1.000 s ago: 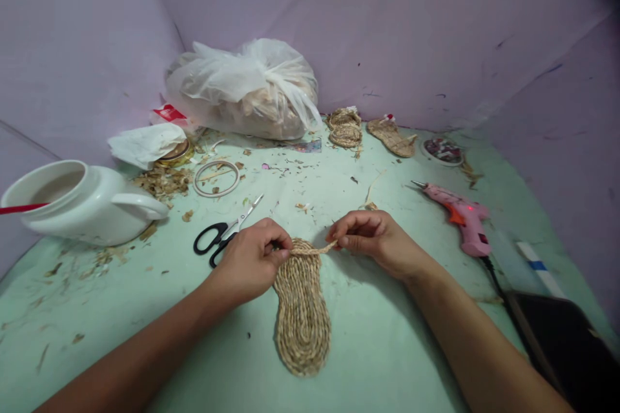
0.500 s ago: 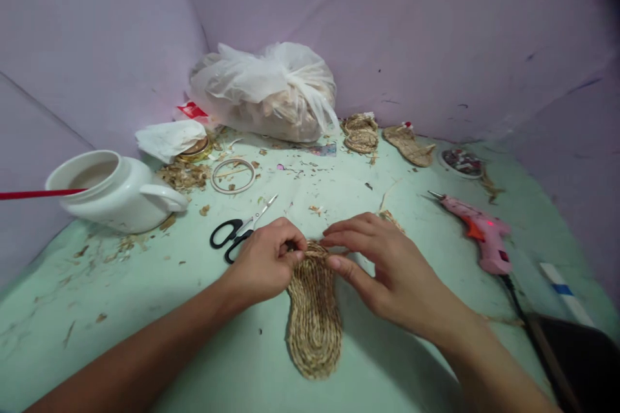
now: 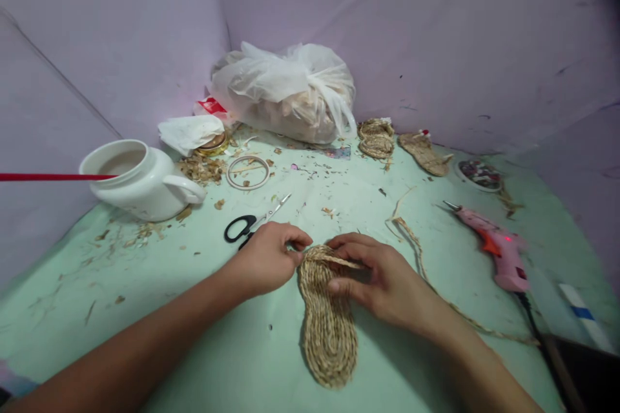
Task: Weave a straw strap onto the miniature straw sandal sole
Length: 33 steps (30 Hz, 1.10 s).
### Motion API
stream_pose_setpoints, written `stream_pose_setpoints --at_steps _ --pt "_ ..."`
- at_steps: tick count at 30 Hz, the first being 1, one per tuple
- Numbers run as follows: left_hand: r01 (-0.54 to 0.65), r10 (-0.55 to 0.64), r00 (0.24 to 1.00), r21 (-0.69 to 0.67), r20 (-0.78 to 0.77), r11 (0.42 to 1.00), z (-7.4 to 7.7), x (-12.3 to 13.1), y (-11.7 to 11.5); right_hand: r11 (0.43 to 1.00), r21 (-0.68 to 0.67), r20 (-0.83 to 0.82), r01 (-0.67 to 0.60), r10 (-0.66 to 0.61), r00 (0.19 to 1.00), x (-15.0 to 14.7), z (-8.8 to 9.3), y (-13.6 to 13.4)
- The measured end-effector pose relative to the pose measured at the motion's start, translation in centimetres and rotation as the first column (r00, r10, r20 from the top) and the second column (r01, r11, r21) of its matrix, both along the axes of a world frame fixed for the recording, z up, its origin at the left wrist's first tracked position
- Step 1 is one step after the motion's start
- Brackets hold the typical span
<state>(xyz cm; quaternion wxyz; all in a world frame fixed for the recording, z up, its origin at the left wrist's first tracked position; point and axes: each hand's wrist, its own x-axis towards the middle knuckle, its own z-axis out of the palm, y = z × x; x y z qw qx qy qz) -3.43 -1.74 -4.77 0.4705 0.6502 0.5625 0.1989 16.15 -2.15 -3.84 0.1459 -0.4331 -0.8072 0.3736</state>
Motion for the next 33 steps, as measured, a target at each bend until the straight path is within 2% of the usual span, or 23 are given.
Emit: stream_pose_setpoints --at_steps 2,5,7,13,18,21,23,25,29,31,33 --pt "0.034 -0.03 0.997 0.053 -0.071 0.998 0.0 0.1 -0.2 1.0 0.029 0.04 -0.002 0.001 0.999 -0.1 0.2 -0.1" --pt "0.038 -0.013 0.975 0.109 -0.222 0.993 0.0 0.0 -0.5 0.993 0.119 0.121 -0.008 -0.006 0.993 -0.3 0.2 -0.1" --pt "0.044 -0.01 0.964 0.121 -0.267 0.992 0.0 -0.1 -0.6 0.985 0.174 0.166 -0.015 -0.015 0.986 -0.4 0.0 -0.1" --pt "0.058 -0.027 0.96 0.107 -0.277 0.993 0.1 0.1 -0.7 0.975 0.221 0.182 0.009 -0.051 0.982 -0.6 -0.3 -0.5" --pt "0.03 -0.023 0.978 0.028 -0.205 0.999 0.1 0.3 -0.6 0.966 0.223 0.157 0.132 -0.169 0.973 -0.9 0.1 -1.2" --pt "-0.003 0.002 0.994 -0.009 -0.112 1.0 0.0 0.4 -0.7 0.978 0.129 0.03 0.161 -0.167 0.986 -1.3 0.2 -1.4" --pt "-0.056 0.058 0.996 0.024 -0.072 0.998 0.1 0.4 -0.9 0.985 0.016 -0.084 0.173 -0.171 0.982 -1.6 0.1 -1.4" --pt "-0.092 0.092 0.996 0.064 -0.007 0.994 0.3 0.6 -1.2 0.971 -0.102 -0.156 0.215 -0.229 0.961 -1.9 -0.2 -1.4" --pt "0.002 -0.001 0.977 -0.003 0.213 1.0 0.5 1.0 -1.9 0.926 -0.28 -0.254 0.252 -0.325 0.911 -2.0 -0.7 -1.1" --pt "0.042 -0.034 0.978 -0.031 0.207 0.999 0.3 1.1 -1.9 0.903 -0.336 -0.3 0.267 -0.372 0.878 -1.5 -0.6 -0.8" --pt "0.056 -0.048 0.987 -0.053 0.151 0.997 0.2 1.2 -1.8 0.869 -0.351 -0.322 0.349 -0.462 0.826 -0.7 -0.4 -0.4"
